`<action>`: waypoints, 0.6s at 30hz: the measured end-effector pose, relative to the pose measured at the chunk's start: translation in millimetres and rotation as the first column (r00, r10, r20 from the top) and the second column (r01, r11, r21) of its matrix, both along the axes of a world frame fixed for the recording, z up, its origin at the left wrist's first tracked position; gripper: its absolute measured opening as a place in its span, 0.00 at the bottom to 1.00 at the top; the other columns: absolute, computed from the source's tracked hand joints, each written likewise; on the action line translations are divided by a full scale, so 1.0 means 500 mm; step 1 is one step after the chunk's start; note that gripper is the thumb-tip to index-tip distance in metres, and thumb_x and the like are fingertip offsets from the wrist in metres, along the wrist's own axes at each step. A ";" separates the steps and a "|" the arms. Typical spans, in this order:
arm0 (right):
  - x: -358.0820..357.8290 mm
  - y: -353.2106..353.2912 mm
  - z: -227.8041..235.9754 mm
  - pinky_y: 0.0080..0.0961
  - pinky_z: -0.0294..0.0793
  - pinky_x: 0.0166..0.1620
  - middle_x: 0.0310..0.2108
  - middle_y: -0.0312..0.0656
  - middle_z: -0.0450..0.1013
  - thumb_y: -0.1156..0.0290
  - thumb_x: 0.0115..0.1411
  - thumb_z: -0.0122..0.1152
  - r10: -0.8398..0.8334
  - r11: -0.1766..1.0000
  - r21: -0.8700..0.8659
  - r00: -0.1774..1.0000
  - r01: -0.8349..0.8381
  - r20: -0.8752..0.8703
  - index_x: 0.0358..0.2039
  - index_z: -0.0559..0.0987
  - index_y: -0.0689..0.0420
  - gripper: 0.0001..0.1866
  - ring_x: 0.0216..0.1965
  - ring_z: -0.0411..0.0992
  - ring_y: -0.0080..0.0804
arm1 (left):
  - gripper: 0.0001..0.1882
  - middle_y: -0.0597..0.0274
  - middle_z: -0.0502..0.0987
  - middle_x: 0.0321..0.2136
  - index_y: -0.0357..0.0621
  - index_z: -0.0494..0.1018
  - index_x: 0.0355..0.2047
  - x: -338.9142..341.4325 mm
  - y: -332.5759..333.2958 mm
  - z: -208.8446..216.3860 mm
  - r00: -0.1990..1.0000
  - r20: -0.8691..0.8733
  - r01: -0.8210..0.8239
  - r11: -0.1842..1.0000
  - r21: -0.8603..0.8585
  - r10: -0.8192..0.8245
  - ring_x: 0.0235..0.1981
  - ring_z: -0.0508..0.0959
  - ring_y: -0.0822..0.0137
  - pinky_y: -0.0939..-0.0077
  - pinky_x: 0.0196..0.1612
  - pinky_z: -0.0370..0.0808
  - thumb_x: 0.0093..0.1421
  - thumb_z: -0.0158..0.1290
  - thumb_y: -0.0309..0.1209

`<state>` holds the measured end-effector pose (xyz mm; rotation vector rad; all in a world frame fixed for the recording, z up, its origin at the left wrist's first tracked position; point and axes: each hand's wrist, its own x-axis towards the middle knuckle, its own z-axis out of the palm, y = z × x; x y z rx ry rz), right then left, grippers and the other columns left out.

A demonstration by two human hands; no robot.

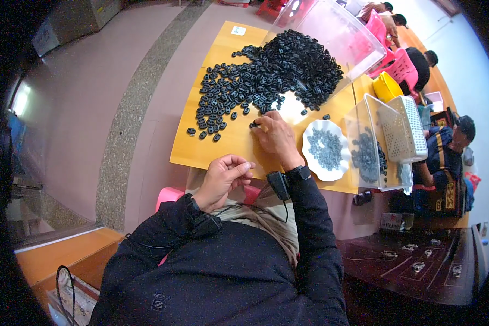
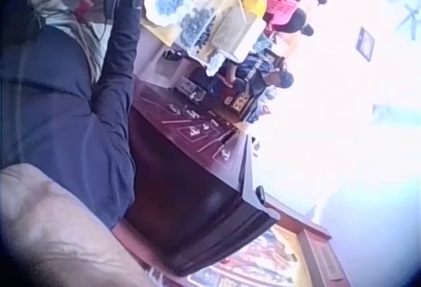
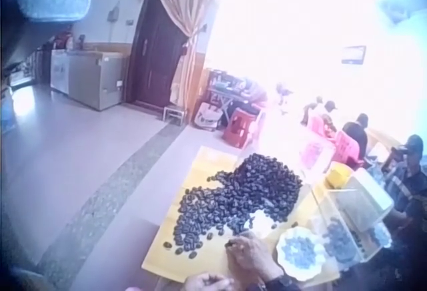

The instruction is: The person picks up a black plastic cord lock and a metal spring by hand, inserts the spring into the cord lock, and places the assembled unit into a white bowl.

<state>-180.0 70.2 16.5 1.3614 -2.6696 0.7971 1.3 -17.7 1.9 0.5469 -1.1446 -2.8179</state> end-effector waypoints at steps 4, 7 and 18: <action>-0.001 0.007 0.002 0.36 0.72 0.41 0.39 0.43 0.73 0.68 0.53 0.62 0.010 0.999 -0.034 0.999 -0.009 0.039 0.33 0.80 0.55 0.08 0.39 0.73 0.46 | 0.05 0.58 0.77 0.38 0.39 0.71 0.36 0.001 0.003 0.000 1.000 -0.007 -0.009 1.000 0.022 0.009 0.33 0.77 0.76 0.81 0.36 0.78 0.62 0.53 0.26; -0.004 0.011 0.007 0.37 0.72 0.41 0.37 0.44 0.73 0.69 0.53 0.61 0.012 0.999 0.039 0.999 -0.015 0.052 0.31 0.79 0.57 0.07 0.37 0.73 0.47 | 0.05 0.58 0.77 0.37 0.39 0.71 0.36 0.003 0.004 0.001 1.000 -0.004 -0.012 1.000 0.014 0.012 0.32 0.77 0.76 0.81 0.36 0.78 0.62 0.53 0.26; -0.002 0.017 0.014 0.38 0.72 0.42 0.32 0.51 0.75 0.69 0.53 0.61 -0.118 0.992 0.040 0.992 0.116 0.047 0.35 0.78 0.62 0.11 0.37 0.74 0.49 | 0.04 0.58 0.77 0.36 0.39 0.71 0.35 -0.002 0.000 -0.003 1.000 -0.006 -0.016 1.000 0.020 0.017 0.31 0.77 0.75 0.81 0.35 0.78 0.62 0.53 0.26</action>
